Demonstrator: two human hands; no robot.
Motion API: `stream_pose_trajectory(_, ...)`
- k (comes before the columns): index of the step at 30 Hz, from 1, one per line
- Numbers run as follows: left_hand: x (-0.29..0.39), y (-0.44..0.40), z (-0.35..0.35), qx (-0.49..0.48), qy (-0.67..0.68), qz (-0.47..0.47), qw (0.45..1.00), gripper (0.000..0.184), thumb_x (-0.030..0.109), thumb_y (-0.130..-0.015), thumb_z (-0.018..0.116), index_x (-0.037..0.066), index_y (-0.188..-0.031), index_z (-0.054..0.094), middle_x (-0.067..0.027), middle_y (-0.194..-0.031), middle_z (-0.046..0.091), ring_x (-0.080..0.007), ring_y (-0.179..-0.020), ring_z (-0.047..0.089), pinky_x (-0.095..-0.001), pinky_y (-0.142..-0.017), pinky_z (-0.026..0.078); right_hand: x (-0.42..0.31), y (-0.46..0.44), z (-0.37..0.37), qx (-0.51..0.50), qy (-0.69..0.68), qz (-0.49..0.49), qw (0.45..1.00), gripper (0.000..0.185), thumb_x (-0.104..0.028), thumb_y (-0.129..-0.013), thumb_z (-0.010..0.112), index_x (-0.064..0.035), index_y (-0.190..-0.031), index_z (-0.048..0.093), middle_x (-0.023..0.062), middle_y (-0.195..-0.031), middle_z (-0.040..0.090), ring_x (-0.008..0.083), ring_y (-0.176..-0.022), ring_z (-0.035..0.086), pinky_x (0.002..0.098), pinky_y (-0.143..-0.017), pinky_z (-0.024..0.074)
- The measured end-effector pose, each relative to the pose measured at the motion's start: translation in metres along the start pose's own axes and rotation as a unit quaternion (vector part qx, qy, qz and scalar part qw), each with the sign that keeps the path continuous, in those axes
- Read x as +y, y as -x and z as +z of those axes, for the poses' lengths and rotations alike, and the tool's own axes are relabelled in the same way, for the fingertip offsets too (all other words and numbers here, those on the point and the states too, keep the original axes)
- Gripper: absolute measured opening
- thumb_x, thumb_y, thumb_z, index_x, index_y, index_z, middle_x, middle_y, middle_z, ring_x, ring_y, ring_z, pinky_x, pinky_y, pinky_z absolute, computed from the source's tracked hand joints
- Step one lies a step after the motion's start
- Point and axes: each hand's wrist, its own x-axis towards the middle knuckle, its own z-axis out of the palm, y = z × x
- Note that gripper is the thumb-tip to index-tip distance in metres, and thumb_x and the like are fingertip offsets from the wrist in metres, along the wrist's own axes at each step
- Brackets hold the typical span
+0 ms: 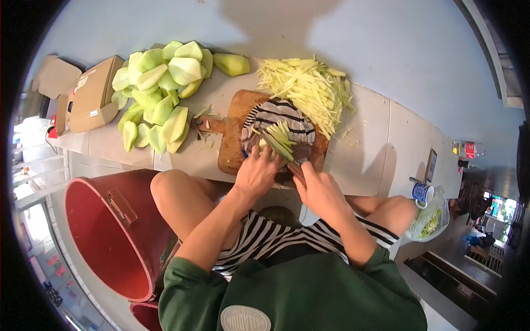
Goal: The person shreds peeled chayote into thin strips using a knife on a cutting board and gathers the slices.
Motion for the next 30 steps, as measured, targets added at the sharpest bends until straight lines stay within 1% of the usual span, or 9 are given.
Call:
stream_pose_trajectory(3,0.002,0.002,-0.004,-0.005,-0.006,0.0,1.0,0.04,0.013,-0.081,0.068,0.003,-0.119,0.062,-0.0193,-0.117,0.061,-0.0349,-0.105,0.058,-0.0414,-0.092,0.051,0.0,0.005,0.002,-0.021,0.016,0.007,1.0,0.026,-0.018,-0.097,0.063,0.0008,-0.102,0.045,0.0274,-0.066,0.064,0.0494,-0.065,0.065,0.0564,-0.054,0.0517)
stream_pose_trajectory(5,0.002,0.007,0.002,0.003,0.004,0.01,1.0,0.039,0.013,-0.081,0.068,0.003,-0.118,0.062,-0.0193,-0.118,0.06,-0.0349,-0.104,0.058,-0.0414,-0.091,0.052,0.029,-0.005,0.036,0.032,-0.001,-0.008,0.999,0.026,-0.018,-0.097,0.063,0.0007,-0.104,0.046,0.0281,-0.066,0.063,0.0499,-0.065,0.065,0.0569,-0.054,0.0513)
stream_pose_trajectory(11,-0.003,0.007,0.005,0.012,0.002,0.005,1.0,0.038,0.014,-0.081,0.07,0.003,-0.117,0.062,-0.0187,-0.117,0.06,-0.0347,-0.102,0.058,-0.0402,-0.088,0.053,-0.005,0.012,0.001,0.012,-0.029,0.008,0.999,0.026,-0.018,-0.096,0.064,-0.001,-0.109,0.049,0.0301,-0.069,0.063,0.0523,-0.07,0.063,0.059,-0.058,0.0486)
stream_pose_trajectory(14,-0.003,0.0,0.006,0.025,0.013,0.005,1.0,0.037,0.013,-0.081,0.07,0.003,-0.116,0.062,-0.0167,-0.117,0.06,-0.0339,-0.103,0.057,-0.0389,-0.087,0.052,0.019,-0.001,0.034,0.039,-0.006,-0.001,0.999,0.025,-0.017,-0.097,0.063,-0.0001,-0.103,0.046,0.0296,-0.066,0.062,0.0499,-0.067,0.065,0.0574,-0.056,0.0512)
stream_pose_trajectory(18,-0.009,0.004,0.011,0.031,-0.005,0.021,0.999,0.035,0.013,-0.081,0.07,0.003,-0.114,0.063,-0.016,-0.117,0.06,-0.0337,-0.103,0.057,-0.0393,-0.087,0.052,-0.01,0.012,-0.001,0.012,-0.012,0.002,1.0,0.026,-0.019,-0.097,0.063,0.0003,-0.103,0.046,0.0294,-0.065,0.062,0.0502,-0.067,0.065,0.0579,-0.056,0.0508)
stream_pose_trajectory(22,-0.009,0.004,0.015,0.041,0.031,0.027,0.998,0.033,0.013,-0.081,0.07,0.003,-0.112,0.064,-0.0167,-0.114,0.061,-0.0343,-0.103,0.058,-0.0416,-0.091,0.051,0.012,0.003,0.032,0.048,0.018,0.013,0.999,0.026,-0.019,-0.097,0.063,0.0,-0.104,0.046,0.0294,-0.067,0.063,0.0504,-0.067,0.065,0.0578,-0.055,0.0506)
stream_pose_trajectory(23,-0.008,0.004,0.013,0.073,0.035,0.024,0.996,0.034,0.013,-0.084,0.063,0.004,-0.116,0.064,-0.0169,-0.114,0.062,-0.0362,-0.103,0.059,-0.0397,-0.086,0.056,0.016,0.002,0.035,0.046,-0.012,0.015,0.999,0.026,-0.019,-0.097,0.063,-0.0001,-0.104,0.047,0.0309,-0.068,0.063,0.0522,-0.068,0.063,0.0592,-0.058,0.05)
stream_pose_trajectory(28,-0.009,0.013,0.016,0.049,0.027,0.027,0.998,0.032,0.015,-0.085,0.063,0.005,-0.116,0.064,-0.0162,-0.116,0.062,-0.0364,-0.102,0.059,-0.0405,-0.087,0.055,-0.015,0.018,0.001,0.023,-0.007,0.015,1.0,0.027,-0.021,-0.097,0.063,0.0006,-0.105,0.048,0.0316,-0.068,0.063,0.0541,-0.07,0.062,0.0607,-0.059,0.0494)
stream_pose_trajectory(30,-0.012,0.007,0.018,0.058,0.02,0.041,0.997,0.032,0.016,-0.086,0.063,0.004,-0.116,0.065,-0.0151,-0.115,0.062,-0.0361,-0.104,0.058,-0.0398,-0.088,0.054,0.012,0.006,0.032,0.019,-0.02,0.025,0.999,0.027,-0.02,-0.097,0.063,0.0003,-0.105,0.048,0.0312,-0.068,0.063,0.0537,-0.069,0.062,0.0605,-0.059,0.0494)
